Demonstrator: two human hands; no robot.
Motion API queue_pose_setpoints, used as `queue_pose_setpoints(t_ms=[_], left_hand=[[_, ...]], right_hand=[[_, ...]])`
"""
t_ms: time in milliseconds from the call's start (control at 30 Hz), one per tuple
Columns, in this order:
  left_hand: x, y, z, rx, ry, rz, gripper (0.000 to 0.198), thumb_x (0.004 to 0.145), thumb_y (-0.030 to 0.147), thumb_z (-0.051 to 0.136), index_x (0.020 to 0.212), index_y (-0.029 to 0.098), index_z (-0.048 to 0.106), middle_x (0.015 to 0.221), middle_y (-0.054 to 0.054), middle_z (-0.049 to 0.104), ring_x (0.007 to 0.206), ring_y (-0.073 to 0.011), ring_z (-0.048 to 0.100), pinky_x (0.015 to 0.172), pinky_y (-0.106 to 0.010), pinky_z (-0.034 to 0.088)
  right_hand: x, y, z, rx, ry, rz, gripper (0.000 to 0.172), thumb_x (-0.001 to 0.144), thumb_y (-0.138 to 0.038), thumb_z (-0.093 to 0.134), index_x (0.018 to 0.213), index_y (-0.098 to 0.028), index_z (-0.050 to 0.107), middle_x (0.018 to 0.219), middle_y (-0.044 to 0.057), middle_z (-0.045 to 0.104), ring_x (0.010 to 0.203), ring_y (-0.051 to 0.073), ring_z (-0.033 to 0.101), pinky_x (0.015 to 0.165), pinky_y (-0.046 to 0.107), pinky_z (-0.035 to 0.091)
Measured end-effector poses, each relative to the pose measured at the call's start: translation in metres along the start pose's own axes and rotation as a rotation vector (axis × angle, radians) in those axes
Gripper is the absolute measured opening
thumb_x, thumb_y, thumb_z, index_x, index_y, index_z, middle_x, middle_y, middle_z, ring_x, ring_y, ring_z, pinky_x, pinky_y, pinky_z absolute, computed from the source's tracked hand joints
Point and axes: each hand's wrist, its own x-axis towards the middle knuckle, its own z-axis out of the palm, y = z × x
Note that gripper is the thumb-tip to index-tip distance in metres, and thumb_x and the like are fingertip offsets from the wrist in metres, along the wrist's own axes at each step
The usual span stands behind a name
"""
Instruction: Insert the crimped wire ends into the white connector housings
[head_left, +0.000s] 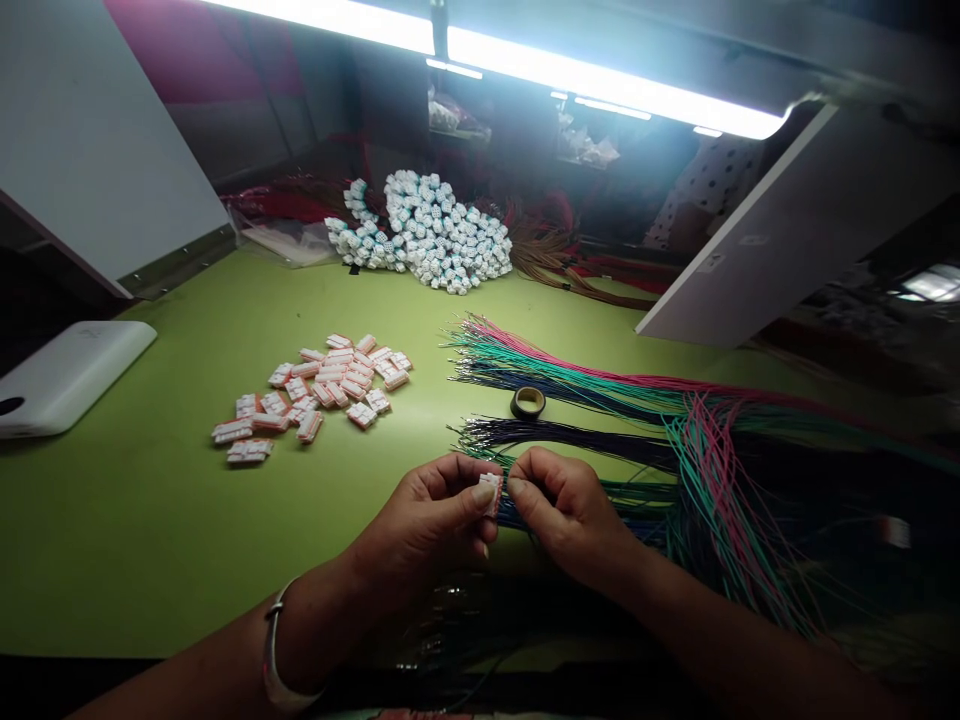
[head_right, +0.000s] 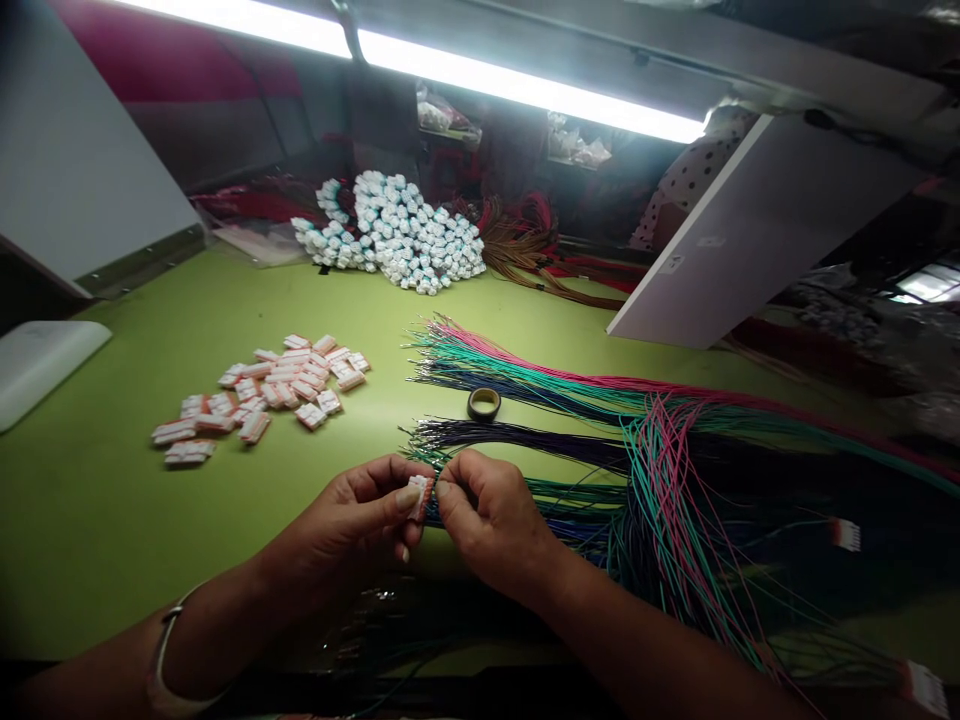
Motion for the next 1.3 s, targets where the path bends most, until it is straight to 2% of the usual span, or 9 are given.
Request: queue_pose_setpoints(t_ms=[233, 433, 500, 633, 733, 800, 933, 1100, 1300], left_hand=[[0.0, 0.0, -0.002, -0.038, -0.02, -0.017, 0.021, 0.078, 0.025, 0.077, 0.095, 0.014, 0.068, 0.071, -0.001, 0.061, 0.059, -0.0094, 0.059, 0.051, -0.018, 0.05], [0.002, 0.008, -0.001, -0.107, 0.055, -0.025, 0.02, 0.077, 0.018, 0.077, 0.096, 0.014, 0.07, 0.073, -0.001, 0.061, 0.061, -0.0085, 0.059, 0.052, -0.015, 0.05], [0.003, 0.01, -0.001, -0.113, 0.075, -0.018, 0.021, 0.077, 0.016, 0.077, 0.096, 0.014, 0.07, 0.075, -0.002, 0.062, 0.062, -0.0088, 0.059, 0.053, -0.016, 0.05], [0.005, 0.01, -0.003, -0.113, 0.083, -0.011, 0.021, 0.076, 0.017, 0.077, 0.096, 0.014, 0.07, 0.076, -0.002, 0.061, 0.062, -0.0088, 0.059, 0.052, -0.016, 0.049], [0.005, 0.01, -0.003, -0.097, 0.085, -0.01, 0.02, 0.077, 0.018, 0.077, 0.095, 0.014, 0.069, 0.075, -0.001, 0.06, 0.061, -0.0085, 0.058, 0.051, -0.016, 0.048], [0.005, 0.01, -0.003, -0.08, 0.089, -0.011, 0.018, 0.078, 0.018, 0.076, 0.095, 0.014, 0.069, 0.074, -0.001, 0.06, 0.061, -0.0082, 0.057, 0.051, -0.016, 0.048], [0.006, 0.011, -0.003, -0.062, 0.085, -0.008, 0.018, 0.079, 0.018, 0.075, 0.096, 0.013, 0.069, 0.074, -0.001, 0.06, 0.061, -0.0083, 0.057, 0.051, -0.016, 0.048], [0.007, 0.009, -0.006, -0.065, 0.068, -0.003, 0.02, 0.08, 0.02, 0.075, 0.097, 0.014, 0.069, 0.075, -0.001, 0.059, 0.062, -0.0082, 0.057, 0.051, -0.016, 0.047], [0.006, 0.006, -0.008, -0.063, 0.048, -0.002, 0.019, 0.081, 0.02, 0.074, 0.098, 0.014, 0.068, 0.074, -0.001, 0.059, 0.06, -0.0079, 0.057, 0.05, -0.016, 0.047]], right_hand=[[0.002, 0.001, 0.001, 0.059, 0.01, 0.022, 0.02, 0.089, -0.025, 0.052, 0.071, -0.016, 0.054, 0.062, -0.003, 0.047, 0.058, 0.011, 0.04, 0.054, 0.023, 0.034], [0.011, -0.006, -0.009, 0.044, 0.003, 0.027, 0.017, 0.089, -0.026, 0.055, 0.075, -0.017, 0.057, 0.066, -0.003, 0.052, 0.061, 0.01, 0.044, 0.057, 0.021, 0.037], [0.018, -0.007, -0.021, -0.093, -0.016, 0.022, 0.018, 0.091, -0.028, 0.053, 0.078, -0.016, 0.06, 0.068, -0.003, 0.057, 0.061, 0.01, 0.048, 0.057, 0.021, 0.038], [0.042, 0.006, -0.059, -0.68, 0.042, 0.076, 0.021, 0.093, -0.032, 0.052, 0.091, -0.019, 0.067, 0.074, -0.001, 0.066, 0.065, 0.012, 0.057, 0.059, 0.022, 0.04], [0.068, 0.028, -0.086, -0.878, 0.111, 0.151, 0.019, 0.092, -0.024, 0.053, 0.091, -0.017, 0.07, 0.085, 0.007, 0.071, 0.08, 0.019, 0.062, 0.07, 0.027, 0.041], [0.084, 0.042, -0.095, -0.983, 0.091, 0.189, 0.018, 0.092, -0.022, 0.054, 0.089, -0.016, 0.071, 0.09, 0.01, 0.071, 0.087, 0.021, 0.064, 0.076, 0.03, 0.044], [0.102, 0.058, -0.096, -1.127, -0.003, 0.21, 0.021, 0.095, -0.032, 0.056, 0.101, -0.014, 0.066, 0.102, 0.008, 0.068, 0.094, 0.02, 0.064, 0.086, 0.039, 0.05], [0.105, 0.064, -0.093, -1.208, -0.095, 0.159, 0.025, 0.095, -0.032, 0.058, 0.11, -0.013, 0.063, 0.11, 0.009, 0.065, 0.097, 0.02, 0.064, 0.086, 0.041, 0.053], [0.109, 0.069, -0.091, -1.171, -0.096, 0.094, 0.024, 0.095, -0.033, 0.058, 0.108, -0.013, 0.063, 0.109, 0.008, 0.065, 0.096, 0.02, 0.064, 0.085, 0.04, 0.053]])
